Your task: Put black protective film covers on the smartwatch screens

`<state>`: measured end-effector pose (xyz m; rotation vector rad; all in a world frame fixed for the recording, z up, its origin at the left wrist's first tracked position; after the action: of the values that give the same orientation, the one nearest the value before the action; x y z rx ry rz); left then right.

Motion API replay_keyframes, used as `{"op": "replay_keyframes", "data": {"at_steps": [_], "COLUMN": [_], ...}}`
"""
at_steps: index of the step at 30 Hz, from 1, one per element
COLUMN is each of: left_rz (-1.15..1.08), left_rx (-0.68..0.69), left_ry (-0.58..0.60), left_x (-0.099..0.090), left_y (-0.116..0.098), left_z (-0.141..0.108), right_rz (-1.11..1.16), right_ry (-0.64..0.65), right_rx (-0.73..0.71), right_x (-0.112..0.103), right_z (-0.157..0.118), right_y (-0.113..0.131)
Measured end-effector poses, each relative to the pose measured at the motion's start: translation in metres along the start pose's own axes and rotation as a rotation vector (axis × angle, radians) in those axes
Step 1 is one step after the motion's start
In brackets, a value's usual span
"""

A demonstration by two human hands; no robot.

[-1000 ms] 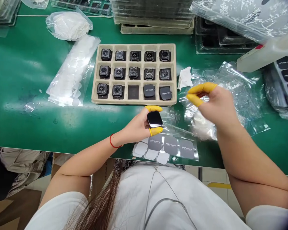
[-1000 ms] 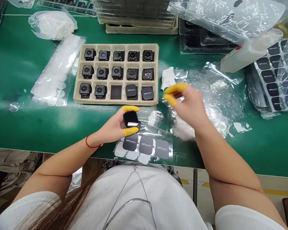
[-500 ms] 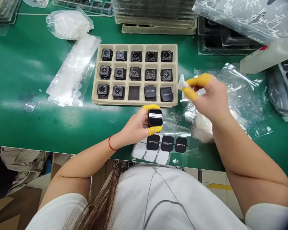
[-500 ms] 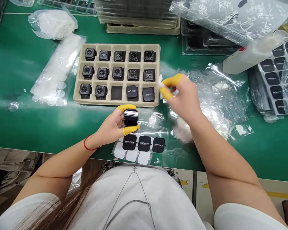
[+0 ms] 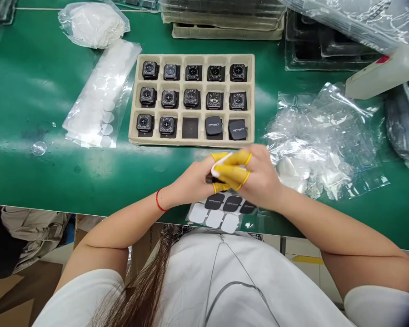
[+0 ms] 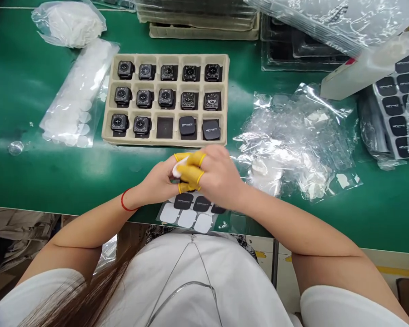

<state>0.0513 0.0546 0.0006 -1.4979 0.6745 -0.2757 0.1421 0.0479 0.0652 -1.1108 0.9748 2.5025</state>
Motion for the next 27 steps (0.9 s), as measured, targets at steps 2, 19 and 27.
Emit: {"op": "replay_keyframes", "data": {"at_steps": [2, 19, 27], "left_rz": [-0.069, -0.138, -0.093], "left_rx": [-0.043, 0.047, 0.137], "left_ry": [-0.025, -0.186, -0.258], "left_x": [0.000, -0.011, -0.018], "left_y": [0.003, 0.005, -0.001], "left_z": [-0.001, -0.001, -0.006], "right_rz": [-0.056, 0.504, 0.321], "right_ry": [-0.021, 0.107, 0.108], "right_rx": [0.165, 0.688, 0.613], "right_x": [-0.008, 0.006, 0.002], "right_z": [0.001, -0.015, -0.013], "right_y": [-0.028, -0.044, -0.042]}}
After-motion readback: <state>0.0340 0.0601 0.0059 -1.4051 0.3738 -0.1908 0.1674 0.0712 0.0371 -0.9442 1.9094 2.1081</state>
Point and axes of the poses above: each hand's wrist, its own z-axis towards the middle knuckle, its own x-axis out of the palm, y = z × x, the point moved 9 cm from there along z, towards the middle knuckle, and after that the axes turned 7 degrees about z, right-handed, at the moved point
